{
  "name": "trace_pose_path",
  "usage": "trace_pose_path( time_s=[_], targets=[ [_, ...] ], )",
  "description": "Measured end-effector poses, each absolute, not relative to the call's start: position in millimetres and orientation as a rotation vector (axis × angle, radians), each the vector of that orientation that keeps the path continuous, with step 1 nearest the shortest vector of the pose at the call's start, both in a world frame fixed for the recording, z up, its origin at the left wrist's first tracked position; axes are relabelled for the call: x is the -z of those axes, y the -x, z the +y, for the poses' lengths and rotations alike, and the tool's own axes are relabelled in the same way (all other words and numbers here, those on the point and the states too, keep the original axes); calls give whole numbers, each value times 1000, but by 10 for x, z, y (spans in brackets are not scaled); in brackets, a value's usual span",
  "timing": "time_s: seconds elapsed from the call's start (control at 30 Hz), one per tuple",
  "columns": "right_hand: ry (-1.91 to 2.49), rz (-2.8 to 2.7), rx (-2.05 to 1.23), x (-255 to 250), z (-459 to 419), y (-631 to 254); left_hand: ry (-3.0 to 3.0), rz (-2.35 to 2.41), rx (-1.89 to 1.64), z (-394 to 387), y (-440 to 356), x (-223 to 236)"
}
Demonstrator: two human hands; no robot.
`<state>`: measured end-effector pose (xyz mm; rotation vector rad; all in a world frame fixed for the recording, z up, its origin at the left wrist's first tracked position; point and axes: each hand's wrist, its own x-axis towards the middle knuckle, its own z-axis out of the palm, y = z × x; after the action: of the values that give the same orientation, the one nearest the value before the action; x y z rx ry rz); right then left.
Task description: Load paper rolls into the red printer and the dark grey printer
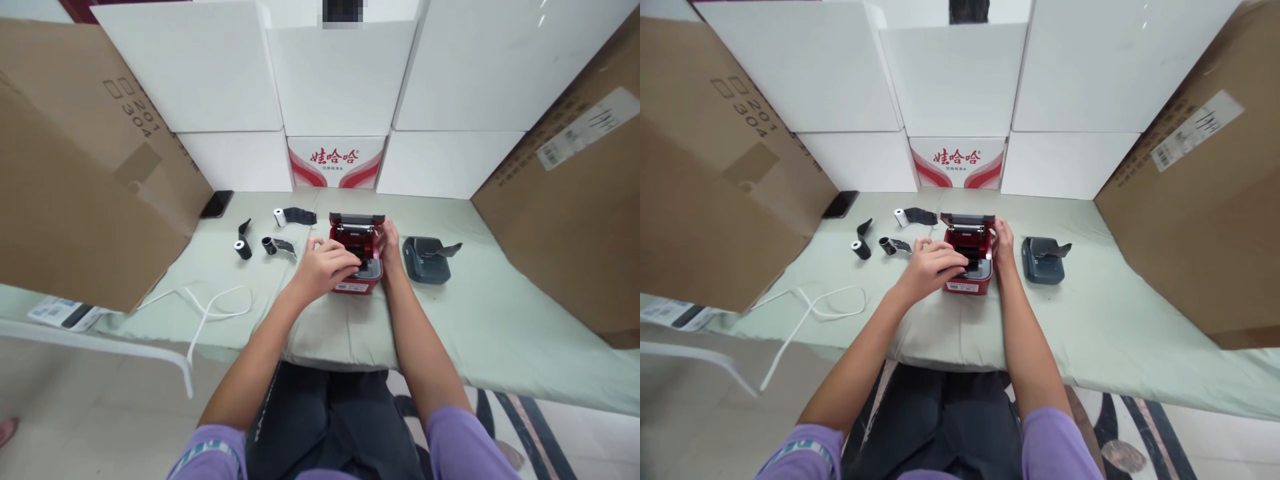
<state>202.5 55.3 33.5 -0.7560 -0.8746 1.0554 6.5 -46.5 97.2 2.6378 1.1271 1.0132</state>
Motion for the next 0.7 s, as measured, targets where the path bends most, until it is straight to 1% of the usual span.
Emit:
trace_pose_path(
  time_s=[0.23,0.4,0.57,0.63,0.7],
  targets=[
    [721,-969,-1135,-455,441,-2058,-2666,1248,-984,-519,-157,-937],
    [850,-1058,-1138,-526,377,-2075,-2631,1205,-957,-632,-133,-978],
    [854,-1077,-1165,-550,360,-2089,-2538,1138,-965,-712,-104,-903],
    [852,-1066,-1177,-550,359,-2100,-2467,1121,-1003,-714,-99,-871],
    [847,-1063,-1206,-549,358,-2115,-2319,1164,-1140,-678,-100,-858]
  ],
)
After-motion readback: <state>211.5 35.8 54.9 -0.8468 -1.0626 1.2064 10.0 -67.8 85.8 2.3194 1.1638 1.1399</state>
